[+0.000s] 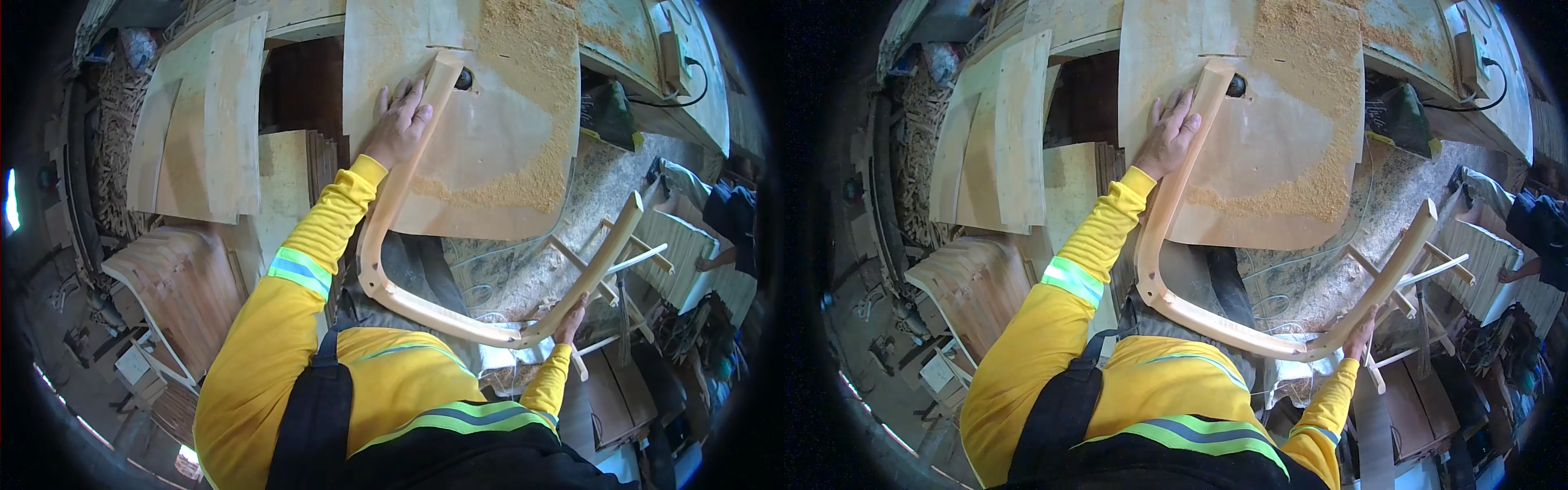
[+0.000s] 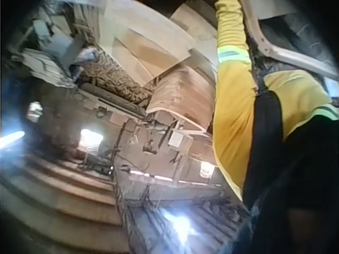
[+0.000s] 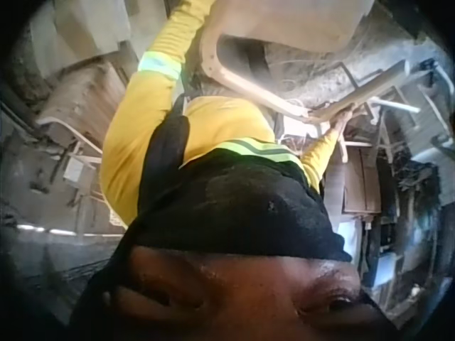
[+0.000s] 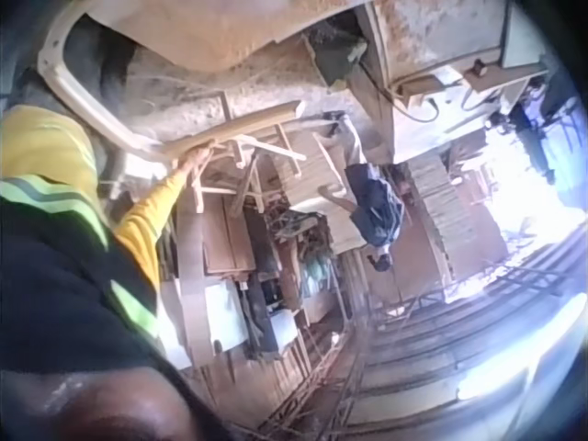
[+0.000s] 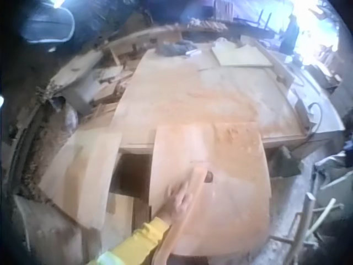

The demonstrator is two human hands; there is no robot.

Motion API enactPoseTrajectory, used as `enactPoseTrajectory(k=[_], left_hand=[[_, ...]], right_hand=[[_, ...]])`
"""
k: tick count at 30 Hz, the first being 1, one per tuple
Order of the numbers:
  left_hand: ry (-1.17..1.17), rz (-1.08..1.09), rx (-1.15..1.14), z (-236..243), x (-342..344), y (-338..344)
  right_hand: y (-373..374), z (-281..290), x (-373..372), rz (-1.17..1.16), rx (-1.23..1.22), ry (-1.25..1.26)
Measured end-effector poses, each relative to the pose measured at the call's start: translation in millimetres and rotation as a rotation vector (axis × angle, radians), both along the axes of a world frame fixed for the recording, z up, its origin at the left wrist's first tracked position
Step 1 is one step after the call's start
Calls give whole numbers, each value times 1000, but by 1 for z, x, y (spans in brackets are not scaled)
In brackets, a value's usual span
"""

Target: Routing the edges of a curved wooden chair frame piece on a router table.

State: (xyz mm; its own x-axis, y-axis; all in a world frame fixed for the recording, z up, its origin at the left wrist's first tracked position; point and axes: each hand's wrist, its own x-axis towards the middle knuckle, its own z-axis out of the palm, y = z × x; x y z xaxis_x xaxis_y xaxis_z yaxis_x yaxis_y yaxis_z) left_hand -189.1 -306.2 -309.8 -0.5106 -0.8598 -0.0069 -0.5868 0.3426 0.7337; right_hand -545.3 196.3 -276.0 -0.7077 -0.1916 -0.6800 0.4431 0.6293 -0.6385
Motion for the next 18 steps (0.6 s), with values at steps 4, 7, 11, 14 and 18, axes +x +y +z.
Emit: enactPoseTrajectory(k=[4,7,11,14,18], left_hand=[[-4,9,-20,-4,-4,-7],[-15,16,-25,-5,-8,-11],[-38,-3,21,1,-12,-19],[-29,-15,40,1,-18,-25],[-19,-9,11,-5,-23,-34]], right_hand=[[-21,5,8,20,63,146],[-26,10,6,1,42,131],[-32,13,0,13,48,77],[-18,1,-15,71,-6,65],[-26,-2,-16,-33,-25,3]])
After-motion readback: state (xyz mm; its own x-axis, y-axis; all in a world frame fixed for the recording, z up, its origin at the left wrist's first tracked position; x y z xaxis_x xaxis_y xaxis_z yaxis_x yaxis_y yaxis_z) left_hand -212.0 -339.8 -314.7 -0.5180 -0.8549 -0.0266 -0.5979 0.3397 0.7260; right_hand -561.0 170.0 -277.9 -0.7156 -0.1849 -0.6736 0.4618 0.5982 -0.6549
